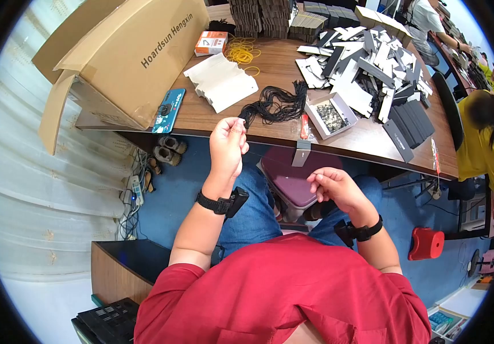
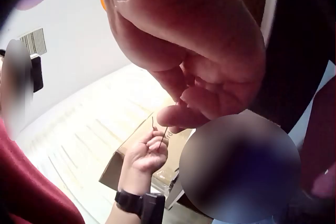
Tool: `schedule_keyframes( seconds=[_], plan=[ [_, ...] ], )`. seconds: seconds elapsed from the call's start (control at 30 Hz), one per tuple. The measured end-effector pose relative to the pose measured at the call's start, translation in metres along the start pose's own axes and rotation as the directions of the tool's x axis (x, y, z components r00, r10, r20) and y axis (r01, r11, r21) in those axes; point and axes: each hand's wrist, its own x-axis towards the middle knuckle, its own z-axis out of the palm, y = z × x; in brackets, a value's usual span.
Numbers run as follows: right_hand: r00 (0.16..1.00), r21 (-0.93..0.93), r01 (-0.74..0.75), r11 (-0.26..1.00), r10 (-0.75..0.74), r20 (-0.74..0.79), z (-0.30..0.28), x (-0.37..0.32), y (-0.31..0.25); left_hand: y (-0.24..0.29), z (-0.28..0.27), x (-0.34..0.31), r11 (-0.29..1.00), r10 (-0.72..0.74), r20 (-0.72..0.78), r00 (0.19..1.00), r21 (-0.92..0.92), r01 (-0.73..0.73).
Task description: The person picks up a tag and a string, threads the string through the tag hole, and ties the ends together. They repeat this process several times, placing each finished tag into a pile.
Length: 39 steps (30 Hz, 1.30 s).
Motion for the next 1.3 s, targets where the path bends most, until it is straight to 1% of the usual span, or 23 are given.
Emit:
schedule_keyframes(
  seconds=[0.07,0.17,0.2,0.3,0.33,0.37,0.4,0.43,0.47,0.5,0.57,0.6,0.63,0.7,0.8,0.9,1.0,1.1,1.13,1.23,1.3],
  plan=[
    [0.999,-0.027,0.039,0.999,-0.04,-0.035,-0.002,-0.003,-0.005,-0.004,-0.002,0.0,0.998,0.038,-0.001,0.999,0.054,-0.037],
    [0.983,-0.267,0.108,0.958,-0.142,-0.113,-0.004,-0.007,-0.01,-0.01,-0.005,-0.001,0.982,0.07,-0.011,0.997,0.177,-0.067],
    [0.968,-0.343,0.11,0.933,-0.179,-0.177,-0.001,-0.01,-0.016,-0.012,-0.005,-0.001,0.972,0.078,-0.016,0.997,0.224,-0.072],
    [0.934,-0.514,0.078,0.854,-0.243,-0.263,-0.006,-0.015,-0.021,-0.018,-0.008,-0.003,0.953,0.077,-0.016,0.997,0.295,-0.069],
    [0.932,-0.506,0.025,0.862,-0.203,-0.301,-0.002,-0.016,-0.026,-0.021,-0.009,-0.004,0.943,0.072,0.0,0.997,0.324,-0.068],
    [0.914,-0.617,0.146,0.773,-0.345,-0.215,0.0,-0.015,-0.026,-0.025,-0.008,-0.006,0.933,0.065,0.014,0.998,0.353,-0.066],
    [0.875,-0.708,0.261,0.657,-0.47,-0.114,0.001,-0.014,-0.025,-0.029,-0.004,-0.009,0.946,0.043,0.026,0.999,0.322,-0.049],
    [0.819,-0.774,0.363,0.518,-0.574,-0.001,0.005,-0.014,-0.025,-0.033,0.0,-0.013,0.948,-0.002,0.058,0.998,0.318,-0.017],
    [0.809,-0.808,0.39,0.442,-0.584,0.071,0.013,-0.013,-0.027,-0.038,0.009,-0.019,0.947,-0.044,0.077,0.996,0.319,0.017],
    [0.75,-0.802,0.474,0.363,-0.644,0.152,0.025,-0.011,-0.031,-0.044,0.018,-0.026,0.946,-0.089,0.098,0.991,0.321,0.053],
    [0.779,-0.8,0.474,0.368,-0.6,0.185,0.038,-0.004,-0.034,-0.056,0.035,-0.037,0.961,-0.184,0.151,0.971,0.235,0.145],
    [0.777,-0.829,0.434,0.352,-0.613,0.146,0.045,0.0,-0.036,-0.059,0.042,-0.04,0.971,-0.184,0.199,0.963,0.186,0.147],
    [0.773,-0.856,0.393,0.337,-0.626,0.109,0.051,0.003,-0.038,-0.055,0.044,-0.042,0.936,-0.318,0.209,0.925,0.228,0.27],
    [0.77,-0.889,0.326,0.321,-0.636,0.053,0.052,0.011,-0.039,-0.057,0.054,-0.05,0.951,-0.304,0.206,0.93,0.122,0.284],
    [0.775,-0.905,0.268,0.33,-0.632,-0.001,0.048,0.014,-0.039,-0.064,0.048,-0.049,0.945,-0.292,0.277,0.915,0.231,0.232],
    [0.762,-0.899,0.289,0.329,-0.647,0.008,0.05,0.011,-0.041,-0.064,0.047,-0.048,0.908,-0.13,0.315,0.94,0.419,-0.015],
    [0.716,-0.91,0.278,0.307,-0.698,-0.017,0.043,0.011,-0.041,-0.063,0.046,-0.05,0.825,-0.026,0.381,0.924,0.53,-0.196],
    [0.692,-0.94,0.27,0.21,-0.721,0.037,0.03,0.016,-0.035,-0.06,0.048,-0.051,0.859,-0.024,0.402,0.915,0.476,-0.186],
    [0.689,-0.942,0.246,0.227,-0.724,0.005,0.031,0.015,-0.037,-0.059,0.048,-0.052,0.87,-0.038,0.408,0.912,0.463,-0.17],
    [0.74,-0.925,0.244,0.292,-0.672,-0.017,0.031,0.01,-0.045,-0.057,0.047,-0.05,0.89,-0.093,0.423,0.901,0.441,-0.115],
    [0.75,-0.896,0.272,0.352,-0.661,-0.032,0.027,0.011,-0.045,-0.057,0.044,-0.045,0.89,-0.147,0.431,0.89,0.451,-0.071]
  ],
)
